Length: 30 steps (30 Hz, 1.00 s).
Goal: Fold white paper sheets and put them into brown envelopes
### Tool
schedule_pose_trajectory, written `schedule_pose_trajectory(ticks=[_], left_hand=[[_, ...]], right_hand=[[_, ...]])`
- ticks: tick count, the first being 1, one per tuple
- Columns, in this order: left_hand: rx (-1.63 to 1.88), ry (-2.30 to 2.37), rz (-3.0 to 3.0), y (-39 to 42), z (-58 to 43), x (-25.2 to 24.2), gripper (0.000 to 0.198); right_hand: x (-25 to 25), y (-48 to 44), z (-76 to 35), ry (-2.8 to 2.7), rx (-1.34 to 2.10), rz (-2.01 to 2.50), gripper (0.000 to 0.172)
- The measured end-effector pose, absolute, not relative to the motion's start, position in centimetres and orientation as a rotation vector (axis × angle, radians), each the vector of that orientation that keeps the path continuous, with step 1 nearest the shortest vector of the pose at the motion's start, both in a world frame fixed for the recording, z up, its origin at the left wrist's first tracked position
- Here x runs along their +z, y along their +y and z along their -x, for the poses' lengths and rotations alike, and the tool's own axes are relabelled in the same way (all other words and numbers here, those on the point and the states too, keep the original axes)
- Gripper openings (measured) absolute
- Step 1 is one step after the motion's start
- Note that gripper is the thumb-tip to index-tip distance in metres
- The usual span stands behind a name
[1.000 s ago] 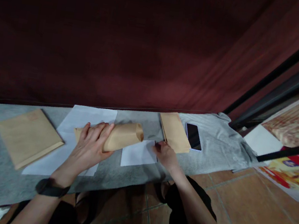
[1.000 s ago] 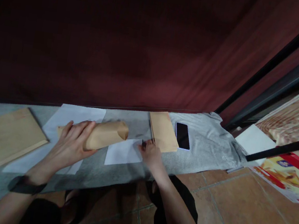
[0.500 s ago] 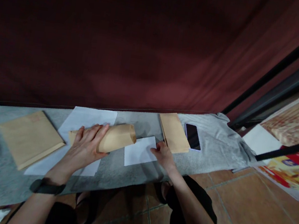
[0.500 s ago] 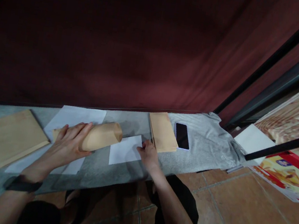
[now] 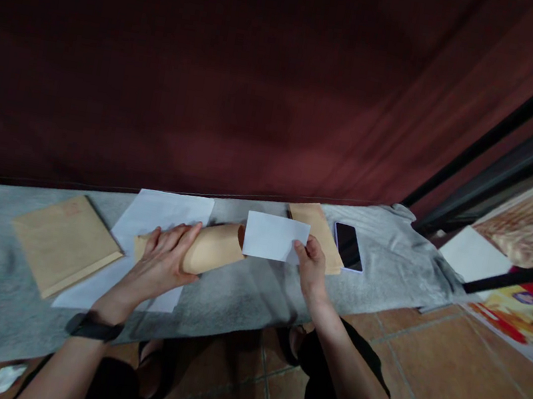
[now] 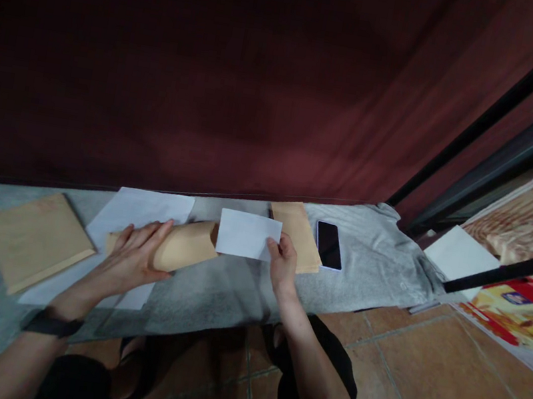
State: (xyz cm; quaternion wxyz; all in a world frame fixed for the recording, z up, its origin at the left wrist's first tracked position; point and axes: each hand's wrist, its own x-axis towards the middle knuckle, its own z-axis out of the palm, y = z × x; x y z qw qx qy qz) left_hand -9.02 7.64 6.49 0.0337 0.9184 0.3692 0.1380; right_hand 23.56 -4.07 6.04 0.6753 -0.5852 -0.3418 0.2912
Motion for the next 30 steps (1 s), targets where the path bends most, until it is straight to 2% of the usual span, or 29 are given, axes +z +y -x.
schedule_pose_trajectory(ticks=[7, 14, 30], left_hand=[[0.426, 1.117, -2.836, 7.6, 9.0, 6.4, 0.11], [0.469, 1.107, -2.88, 7.6, 8.9, 6.7, 0.106], [0.519, 1.041, -2.944, 7.1, 7.8, 6.5, 0.105]], right_hand=[[5.5, -3.7, -24.4, -0.731, 0.66, 1.302, 0.032], [5.0, -3.6, -24.3, -0.942, 0.622, 1.474, 0.03], [4.7, -3.5, -24.1, -0.791, 0.939, 1.406, 0.042]])
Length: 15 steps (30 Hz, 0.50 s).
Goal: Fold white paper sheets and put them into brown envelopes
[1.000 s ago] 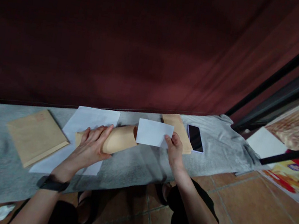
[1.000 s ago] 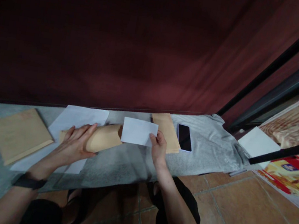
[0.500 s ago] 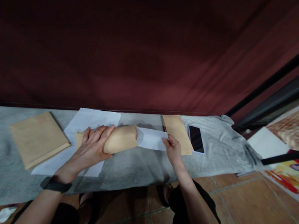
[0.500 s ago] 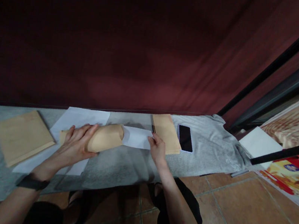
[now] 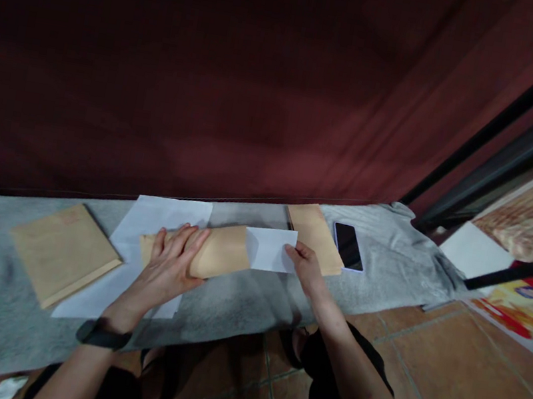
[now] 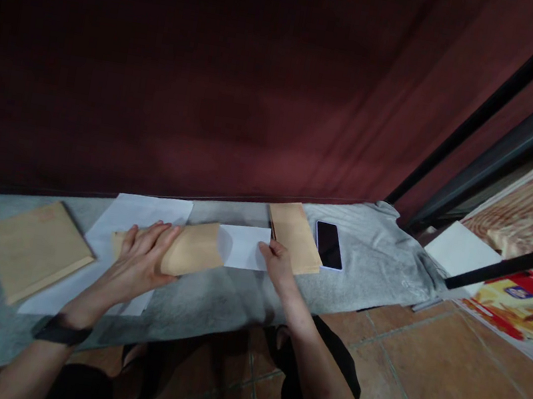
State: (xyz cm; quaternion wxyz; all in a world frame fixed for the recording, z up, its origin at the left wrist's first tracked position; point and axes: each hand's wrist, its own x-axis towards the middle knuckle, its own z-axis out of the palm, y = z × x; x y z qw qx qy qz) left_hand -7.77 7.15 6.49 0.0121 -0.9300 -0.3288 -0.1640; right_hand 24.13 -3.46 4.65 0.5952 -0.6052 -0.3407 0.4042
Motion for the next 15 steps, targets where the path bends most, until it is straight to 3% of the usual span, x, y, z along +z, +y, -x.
schedule_pose_trajectory(ticks=[15], left_hand=[[-0.578, -0.837, 3.031, 5.3, 4.1, 6.3, 0.102]], right_hand=[[2.4, -2.4, -19.9, -0.932, 0.962, 1.301, 0.035]])
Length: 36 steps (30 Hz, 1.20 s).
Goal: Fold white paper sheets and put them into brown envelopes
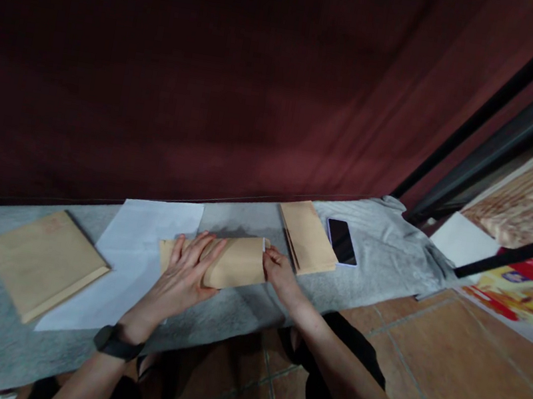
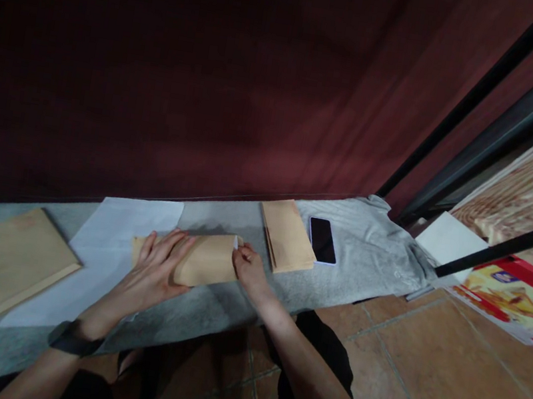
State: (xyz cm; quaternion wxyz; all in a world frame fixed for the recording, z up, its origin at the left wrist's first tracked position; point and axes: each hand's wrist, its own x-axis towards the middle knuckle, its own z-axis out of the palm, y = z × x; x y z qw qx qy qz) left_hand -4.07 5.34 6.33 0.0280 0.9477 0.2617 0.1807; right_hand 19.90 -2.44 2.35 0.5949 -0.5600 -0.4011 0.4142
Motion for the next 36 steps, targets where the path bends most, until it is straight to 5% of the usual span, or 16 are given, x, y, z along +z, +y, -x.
schedule_pose_trajectory(ticks=[7, 16, 23, 29, 36], left_hand=[[0.569, 0.807, -2.932, 5.4, 4.0, 6.4, 0.101], [0.551, 0.766, -2.96, 5.3, 3.9, 6.9, 0.1], [0.544, 0.744, -2.948, 5.3, 3.9, 6.7, 0.095], [0.622, 0.791, -2.867, 5.1, 3.6, 6.9, 0.091], [1.165, 1.234, -2.25, 4.0, 2.3, 6.1, 0.071]], right_hand=[[2.1, -2.3, -19.4, -0.987, 0.688, 1.364, 0.012], [2.6, -2.3, -19.6, -0.819, 0.763, 1.269, 0.069], [3.6, -2.7, -20.3, -0.707, 1.189, 1.241, 0.032], [3.6, -2.9, -20.4, -0.65, 1.132, 1.14, 0.034], [3.6, -2.6, -20.6, -0.491, 1.006, 1.113, 0.03]])
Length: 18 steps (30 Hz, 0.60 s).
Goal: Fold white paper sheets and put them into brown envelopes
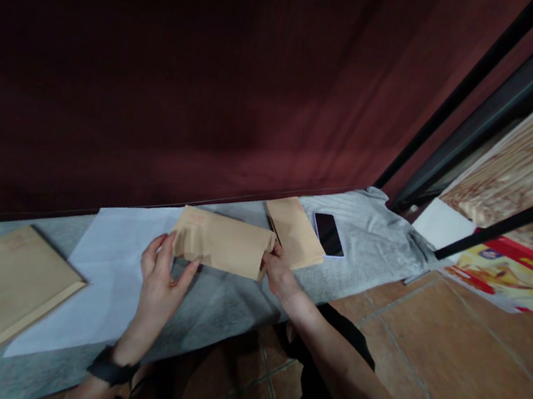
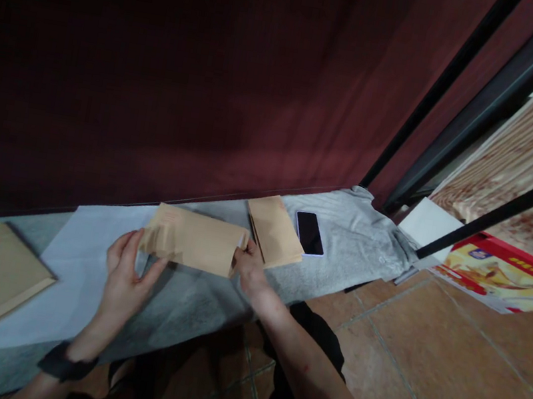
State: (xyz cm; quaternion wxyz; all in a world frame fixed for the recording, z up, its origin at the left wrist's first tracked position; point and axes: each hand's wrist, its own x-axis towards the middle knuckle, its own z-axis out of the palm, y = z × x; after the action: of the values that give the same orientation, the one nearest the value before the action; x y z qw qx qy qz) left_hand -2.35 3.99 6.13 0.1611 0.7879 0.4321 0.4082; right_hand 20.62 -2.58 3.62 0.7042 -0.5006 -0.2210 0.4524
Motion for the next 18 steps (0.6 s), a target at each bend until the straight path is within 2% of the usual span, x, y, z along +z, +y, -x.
schedule_pose_trajectory(ticks=[5, 10, 13, 18], left_hand=[[1.182, 1.258, -1.454, 1.3, 0.3, 4.5, 0.065], [0.814, 0.891, -0.619, -0.9, -2.1, 4.3, 0.035], [0.787, 0.85, -0.436, -0.7, -3.2, 5.0, 0.026], [0.818, 0.871, -0.404, 0.1, -4.1, 5.4, 0.024]], right_hand=[[3.9, -2.7, -20.2, -0.461, 0.974, 1.071, 0.03], [3.9, -3.2, -19.2, -0.478, 0.971, 1.062, 0.033], [4.0, -3.3, -18.6, -0.507, 1.001, 1.092, 0.036], [4.2, -3.5, -18.2, -0.497, 0.995, 1.093, 0.038]])
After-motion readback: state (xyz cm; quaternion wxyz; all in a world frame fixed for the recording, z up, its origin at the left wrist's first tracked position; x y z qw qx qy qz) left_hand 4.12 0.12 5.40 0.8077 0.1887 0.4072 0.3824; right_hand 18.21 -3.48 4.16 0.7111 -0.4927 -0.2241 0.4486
